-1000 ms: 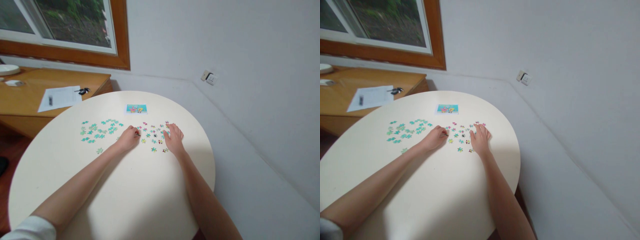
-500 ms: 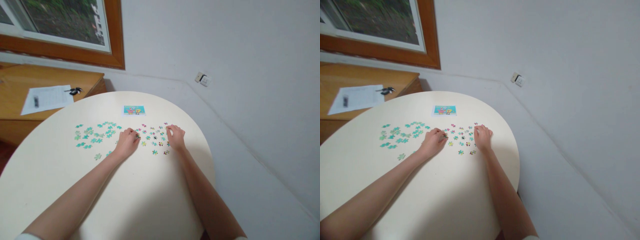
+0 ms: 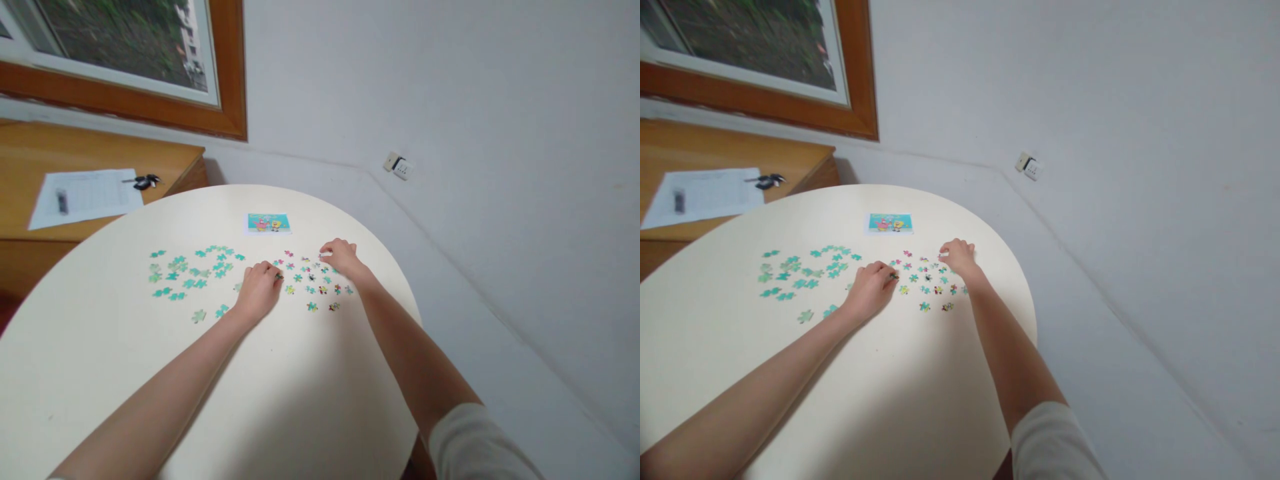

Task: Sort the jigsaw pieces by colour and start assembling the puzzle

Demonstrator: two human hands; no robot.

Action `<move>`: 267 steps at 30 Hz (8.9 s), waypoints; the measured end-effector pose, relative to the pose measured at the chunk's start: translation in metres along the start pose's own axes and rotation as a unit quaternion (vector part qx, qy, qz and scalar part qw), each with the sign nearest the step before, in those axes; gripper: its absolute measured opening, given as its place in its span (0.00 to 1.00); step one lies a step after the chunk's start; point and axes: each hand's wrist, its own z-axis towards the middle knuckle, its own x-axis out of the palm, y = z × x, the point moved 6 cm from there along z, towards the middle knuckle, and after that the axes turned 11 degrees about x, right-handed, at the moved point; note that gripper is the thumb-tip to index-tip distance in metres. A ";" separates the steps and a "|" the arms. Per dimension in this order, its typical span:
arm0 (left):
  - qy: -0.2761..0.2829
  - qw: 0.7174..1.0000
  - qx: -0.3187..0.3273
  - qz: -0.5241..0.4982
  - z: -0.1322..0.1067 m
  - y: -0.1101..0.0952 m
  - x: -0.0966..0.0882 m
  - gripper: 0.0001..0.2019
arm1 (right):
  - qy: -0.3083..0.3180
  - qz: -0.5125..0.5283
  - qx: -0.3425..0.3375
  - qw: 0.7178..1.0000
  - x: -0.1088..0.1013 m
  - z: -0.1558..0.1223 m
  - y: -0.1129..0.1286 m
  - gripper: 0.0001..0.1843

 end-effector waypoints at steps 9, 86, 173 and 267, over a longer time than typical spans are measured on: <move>-0.006 1.000 -0.012 -0.005 0.000 -0.001 -0.003 0.13 | 0.014 0.012 0.021 1.000 0.002 0.014 -0.008 0.06; -0.244 0.927 -0.076 -0.275 -0.003 0.032 -0.005 0.07 | 0.031 0.423 0.005 0.906 0.031 -0.080 0.052 0.07; -0.042 0.990 -0.130 0.037 -0.135 -0.034 -0.024 0.08 | -0.027 0.288 -0.203 0.935 0.046 -0.203 0.089 0.06; -0.055 0.995 -0.078 -0.038 -0.139 -0.030 -0.024 0.08 | -0.172 0.637 0.077 0.747 0.035 -0.157 -0.001 0.11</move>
